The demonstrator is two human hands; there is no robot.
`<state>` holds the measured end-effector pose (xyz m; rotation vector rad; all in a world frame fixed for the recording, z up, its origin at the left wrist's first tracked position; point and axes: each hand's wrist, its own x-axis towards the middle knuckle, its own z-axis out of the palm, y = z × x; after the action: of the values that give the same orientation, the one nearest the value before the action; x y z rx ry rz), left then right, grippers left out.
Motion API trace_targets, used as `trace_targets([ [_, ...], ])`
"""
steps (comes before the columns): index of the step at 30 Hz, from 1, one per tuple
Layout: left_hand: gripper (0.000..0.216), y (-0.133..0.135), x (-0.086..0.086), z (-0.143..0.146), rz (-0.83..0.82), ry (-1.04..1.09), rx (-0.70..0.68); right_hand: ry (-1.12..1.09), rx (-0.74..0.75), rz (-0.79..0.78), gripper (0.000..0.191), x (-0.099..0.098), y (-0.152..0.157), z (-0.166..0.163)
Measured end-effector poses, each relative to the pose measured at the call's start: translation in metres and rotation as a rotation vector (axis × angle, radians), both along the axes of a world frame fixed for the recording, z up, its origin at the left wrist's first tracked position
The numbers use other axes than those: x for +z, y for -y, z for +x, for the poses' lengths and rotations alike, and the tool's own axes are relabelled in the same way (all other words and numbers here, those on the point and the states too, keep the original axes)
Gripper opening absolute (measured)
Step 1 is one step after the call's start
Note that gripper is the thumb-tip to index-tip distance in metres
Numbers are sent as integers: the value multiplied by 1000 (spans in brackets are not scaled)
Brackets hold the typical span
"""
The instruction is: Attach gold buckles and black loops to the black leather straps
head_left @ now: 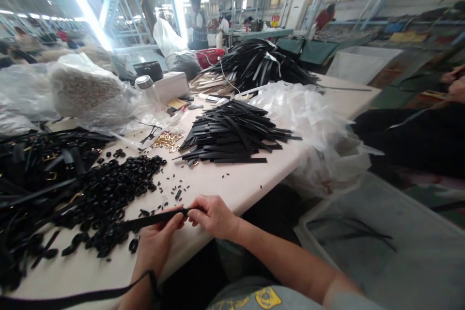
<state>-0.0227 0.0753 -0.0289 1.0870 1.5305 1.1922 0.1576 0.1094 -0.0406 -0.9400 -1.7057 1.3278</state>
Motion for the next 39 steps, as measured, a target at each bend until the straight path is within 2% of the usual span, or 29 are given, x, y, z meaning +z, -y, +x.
trace_targets([
  [3, 45, 1, -3, 0, 7, -31, 14, -7, -9, -6, 14, -1, 2, 0],
  [9, 36, 1, 2, 5, 17, 26, -76, 20, -30, 10, 11, 3, -1, -3],
  [13, 35, -2, 4, 7, 8, 89, -7, -22, 16, -21, 15, 7, -3, -4],
  [16, 36, -5, 4, 6, -17, 233, 47, 14, -36, 44, 38, 8, -2, -4],
  [18, 39, -7, 7, 6, -55, 346, 74, 39, -75, 110, 44, 7, 0, -5],
  [20, 42, -8, 11, 7, -96, 422, 88, 39, -102, 173, 36, 6, 1, -5],
  [24, 42, -9, 17, 7, -123, 446, 70, 24, -142, 262, 24, 2, 2, -6],
  [33, 42, -8, 13, 6, -108, 401, 33, 78, -124, 211, 20, 5, 3, -6],
  [39, 39, -8, 13, 10, -80, 322, -7, 115, -148, 282, 20, 5, 6, -10],
])
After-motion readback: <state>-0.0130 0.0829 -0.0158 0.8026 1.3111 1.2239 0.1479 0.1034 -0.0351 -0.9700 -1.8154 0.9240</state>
